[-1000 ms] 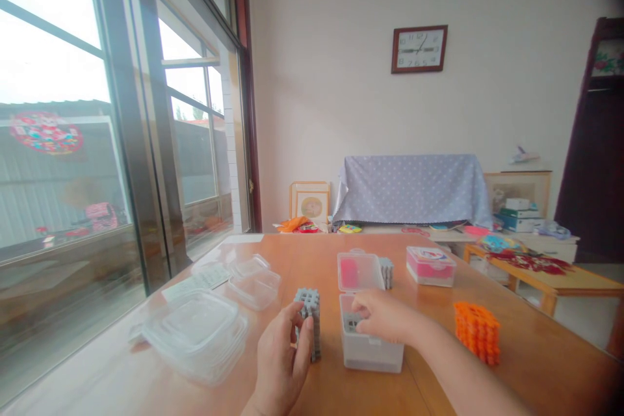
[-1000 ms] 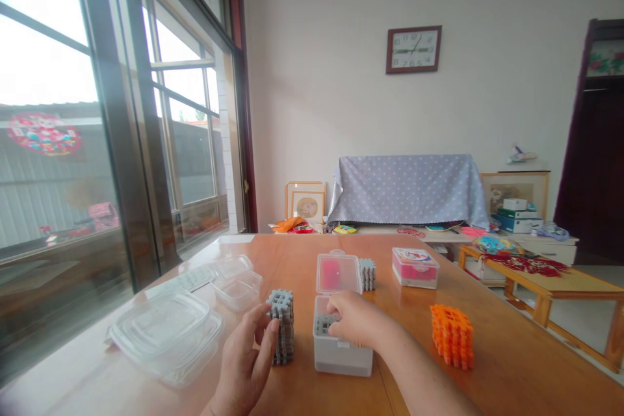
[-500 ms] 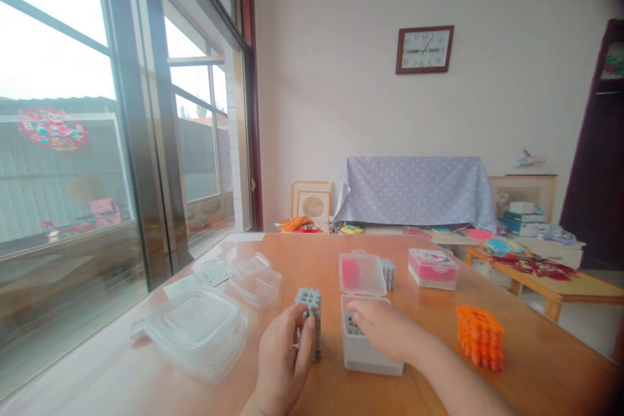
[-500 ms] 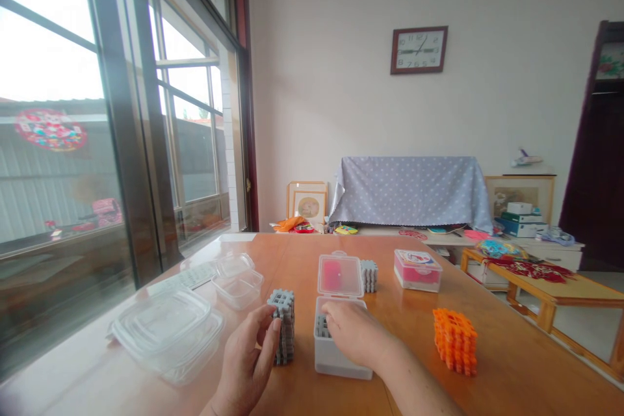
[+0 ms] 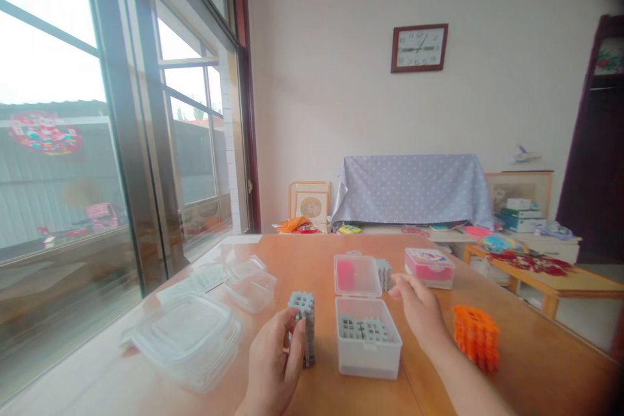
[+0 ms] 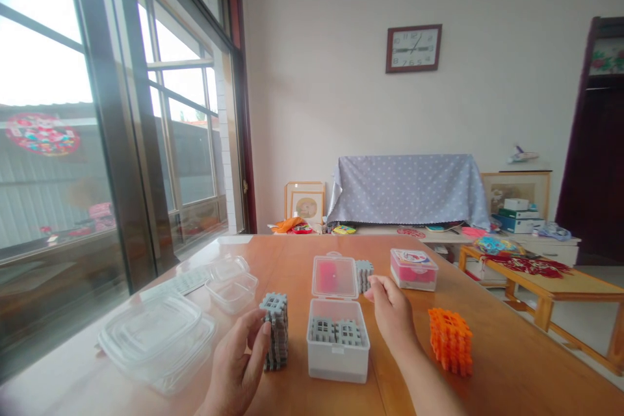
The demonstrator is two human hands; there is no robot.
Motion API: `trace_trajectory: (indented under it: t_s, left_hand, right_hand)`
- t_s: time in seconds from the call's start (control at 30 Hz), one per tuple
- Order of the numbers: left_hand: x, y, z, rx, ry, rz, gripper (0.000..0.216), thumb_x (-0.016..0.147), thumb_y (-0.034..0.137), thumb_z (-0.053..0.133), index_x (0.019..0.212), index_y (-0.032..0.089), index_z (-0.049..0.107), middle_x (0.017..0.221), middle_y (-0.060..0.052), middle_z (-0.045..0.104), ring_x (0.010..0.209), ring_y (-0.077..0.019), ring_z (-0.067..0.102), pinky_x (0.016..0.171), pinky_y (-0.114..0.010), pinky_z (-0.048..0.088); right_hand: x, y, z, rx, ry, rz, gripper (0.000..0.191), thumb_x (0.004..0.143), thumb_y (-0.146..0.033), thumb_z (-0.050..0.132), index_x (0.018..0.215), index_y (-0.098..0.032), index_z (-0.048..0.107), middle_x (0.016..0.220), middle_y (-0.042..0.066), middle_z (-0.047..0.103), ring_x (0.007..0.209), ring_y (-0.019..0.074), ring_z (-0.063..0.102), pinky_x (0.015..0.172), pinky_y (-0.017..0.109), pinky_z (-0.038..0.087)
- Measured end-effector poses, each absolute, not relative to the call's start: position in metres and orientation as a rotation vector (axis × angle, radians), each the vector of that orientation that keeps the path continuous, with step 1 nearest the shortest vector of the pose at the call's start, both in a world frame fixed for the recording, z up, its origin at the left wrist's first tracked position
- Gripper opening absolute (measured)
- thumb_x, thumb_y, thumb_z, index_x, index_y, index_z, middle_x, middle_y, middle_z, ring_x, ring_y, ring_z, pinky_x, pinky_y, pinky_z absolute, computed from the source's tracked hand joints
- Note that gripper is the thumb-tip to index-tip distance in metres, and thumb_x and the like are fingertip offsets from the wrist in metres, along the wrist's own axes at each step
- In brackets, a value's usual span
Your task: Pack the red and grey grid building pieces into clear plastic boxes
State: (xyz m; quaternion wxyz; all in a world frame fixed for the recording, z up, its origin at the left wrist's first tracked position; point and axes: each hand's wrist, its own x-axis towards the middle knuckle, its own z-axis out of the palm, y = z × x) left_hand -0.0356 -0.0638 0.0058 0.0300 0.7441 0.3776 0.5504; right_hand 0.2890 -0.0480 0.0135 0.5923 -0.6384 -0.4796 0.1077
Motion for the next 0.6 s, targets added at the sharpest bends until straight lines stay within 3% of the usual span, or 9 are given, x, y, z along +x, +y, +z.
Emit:
trace_trajectory:
  t_s: [0.23, 0.4, 0.6]
  left_hand:
    - [-0.039, -0.058, 0.003, 2.228, 1.229, 1.765, 0.023, 0.096, 0.03, 0.056, 0.117, 0.022, 0.055, 0.089, -0.002, 0.066, 0.074, -0.0149, 0.062, 0.071, -0.029, 0.054]
    - [-0.041, -0.06, 0.014, 2.287, 1.314, 1.786, 0.028, 0.095, 0.03, 0.056, 0.121, 0.021, 0.052, 0.108, -0.008, 0.065, 0.095, -0.0203, 0.062, 0.086, -0.037, 0.052]
    - [-0.049, -0.056, 0.051, 2.323, 1.39, 1.461, 0.036, 0.093, 0.031, 0.056, 0.128, 0.024, 0.049, 0.127, -0.009, 0.062, 0.117, -0.0236, 0.06, 0.094, -0.042, 0.051]
  right_hand:
    - [0.292, -0.029, -0.034, -1.613, -1.303, 0.456, 0.048, 0.089, -0.059, 0.038, 0.087, -0.021, 0.067, 0.076, 0.003, 0.072, 0.074, 0.0224, 0.065, 0.067, 0.029, 0.046]
    - [0.289, -0.028, -0.035, -1.608, -1.425, 0.519, 0.052, 0.089, -0.061, 0.036, 0.088, -0.021, 0.069, 0.077, 0.004, 0.073, 0.074, 0.0238, 0.065, 0.066, 0.03, 0.046]
    - [0.292, -0.03, -0.035, -1.616, -1.431, 0.505, 0.051, 0.09, -0.059, 0.034, 0.089, -0.023, 0.069, 0.071, 0.004, 0.071, 0.074, 0.0253, 0.066, 0.068, 0.031, 0.046]
